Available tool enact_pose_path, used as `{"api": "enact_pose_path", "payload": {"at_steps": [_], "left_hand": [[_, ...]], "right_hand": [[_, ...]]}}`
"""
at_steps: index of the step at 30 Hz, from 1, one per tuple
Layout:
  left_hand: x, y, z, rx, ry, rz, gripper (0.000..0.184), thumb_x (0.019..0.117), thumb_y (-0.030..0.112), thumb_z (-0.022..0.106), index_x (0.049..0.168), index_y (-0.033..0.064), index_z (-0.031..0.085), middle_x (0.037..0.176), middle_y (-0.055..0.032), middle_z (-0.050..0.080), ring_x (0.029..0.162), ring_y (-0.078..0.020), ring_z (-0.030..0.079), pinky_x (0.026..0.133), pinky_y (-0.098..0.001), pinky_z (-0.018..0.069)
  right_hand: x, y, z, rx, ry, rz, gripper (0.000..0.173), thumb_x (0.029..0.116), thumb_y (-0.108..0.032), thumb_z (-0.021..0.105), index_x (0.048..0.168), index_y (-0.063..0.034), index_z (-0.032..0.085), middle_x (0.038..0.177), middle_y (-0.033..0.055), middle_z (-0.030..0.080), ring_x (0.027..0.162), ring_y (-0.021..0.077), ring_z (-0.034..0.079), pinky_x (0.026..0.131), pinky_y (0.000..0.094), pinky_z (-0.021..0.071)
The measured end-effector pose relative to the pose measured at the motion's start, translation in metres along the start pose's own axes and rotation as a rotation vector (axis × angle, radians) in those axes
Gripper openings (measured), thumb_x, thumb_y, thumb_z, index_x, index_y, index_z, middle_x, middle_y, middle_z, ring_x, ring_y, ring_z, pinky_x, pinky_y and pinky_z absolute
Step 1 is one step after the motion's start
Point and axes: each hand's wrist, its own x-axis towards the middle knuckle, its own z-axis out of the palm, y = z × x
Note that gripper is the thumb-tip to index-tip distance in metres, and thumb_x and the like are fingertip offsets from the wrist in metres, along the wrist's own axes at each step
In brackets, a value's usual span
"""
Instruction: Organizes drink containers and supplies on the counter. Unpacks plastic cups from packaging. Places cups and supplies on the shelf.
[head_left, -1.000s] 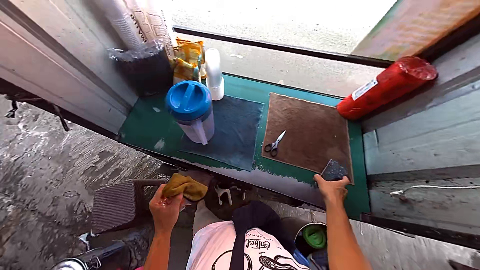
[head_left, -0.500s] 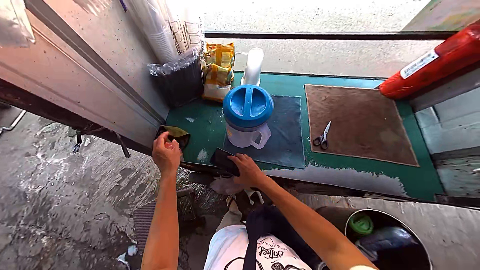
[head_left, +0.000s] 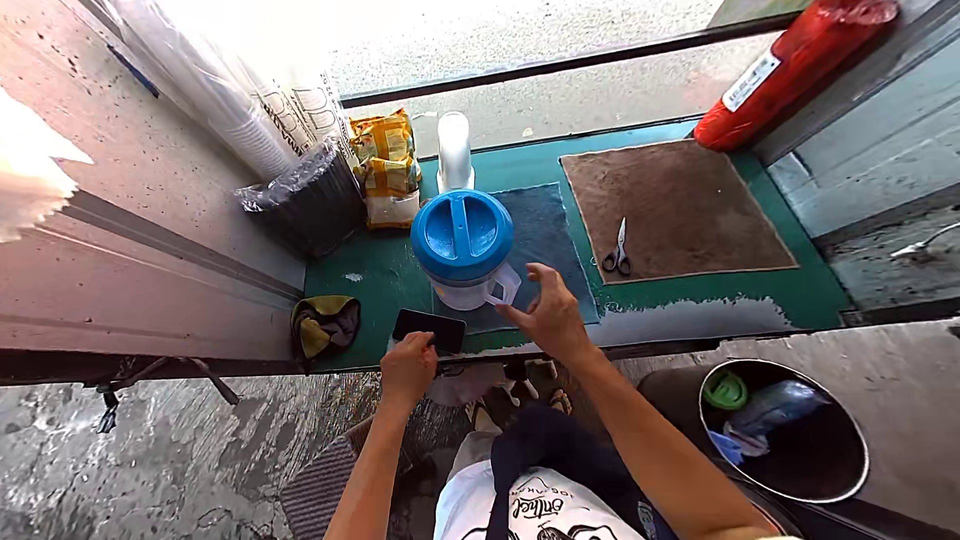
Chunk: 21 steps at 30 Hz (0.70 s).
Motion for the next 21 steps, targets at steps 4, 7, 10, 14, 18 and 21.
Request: {"api": "enact_pose_path", "payload": {"at_steps": [4,7,10,14,18,21], "left_hand": [[0.044,0.045,0.015,0.143,-0.426,0.06,0.04,0.101,0.022,0.053,0.137,0.0122,0.065,0.146,-0.0084,0.06,0.119,-0.0312,0.067,0.096,-0.0532,0.0543],[0.071,0.065,0.032,0.227,-0.527,0.03,0.051,0.1036,0.028,0.047,0.152,0.0127,0.05,0.16,-0.0127,0.043,0.118,-0.0359,0.066,0.094,-0.0546,0.0539],[0.085,0.078,0.053,0.317,-0.596,-0.029,0.059,0.1043,0.035,0.046,0.158,0.0108,0.04,0.163,-0.0218,0.033,0.115,-0.0413,0.065,0.093,-0.0557,0.0536],[0.078,0.093,0.074,0.413,-0.678,-0.078,0.065,0.1035,0.037,0.049,0.156,0.0018,0.038,0.16,-0.0309,0.032,0.113,-0.0455,0.065,0.093,-0.0551,0.055],[0.076,0.106,0.07,0.464,-0.681,-0.099,0.061,0.1045,0.037,0.048,0.152,-0.0007,0.042,0.152,-0.0318,0.042,0.116,-0.0456,0.064,0.094,-0.0572,0.0538],[0.074,0.124,0.064,0.388,-0.538,-0.007,0.048,0.1039,0.034,0.048,0.141,0.0073,0.059,0.135,-0.0225,0.062,0.117,-0.0413,0.065,0.095,-0.0611,0.0519]], "right_hand": [[0.06,-0.003,-0.008,-0.076,-0.006,-0.214,0.031,0.1015,-0.028,0.064,0.104,0.0026,0.066,0.083,0.0172,0.067,0.074,0.032,0.069,0.07,0.0526,0.0574],[0.101,-0.004,-0.034,-0.121,0.008,-0.227,0.031,0.1037,-0.028,0.059,0.103,0.0019,0.064,0.082,0.0173,0.066,0.076,0.0333,0.069,0.072,0.0544,0.0558],[0.141,0.0,-0.045,-0.103,-0.037,-0.218,0.03,0.105,-0.028,0.057,0.108,0.0011,0.063,0.086,0.0164,0.067,0.078,0.0309,0.069,0.076,0.0526,0.0563],[0.184,0.018,-0.033,-0.096,-0.181,-0.121,0.03,0.1061,-0.026,0.056,0.119,0.0009,0.061,0.096,0.0195,0.069,0.088,0.0342,0.071,0.084,0.055,0.0562],[0.18,0.027,-0.024,-0.087,-0.107,-0.005,0.043,0.1047,-0.03,0.059,0.133,0.0019,0.052,0.108,0.0238,0.068,0.101,0.0392,0.07,0.092,0.0571,0.0542],[0.121,0.033,-0.036,0.077,0.042,-0.023,0.064,0.0987,-0.033,0.069,0.149,-0.001,0.046,0.127,0.0223,0.065,0.109,0.0341,0.068,0.098,0.0512,0.0549]]}}
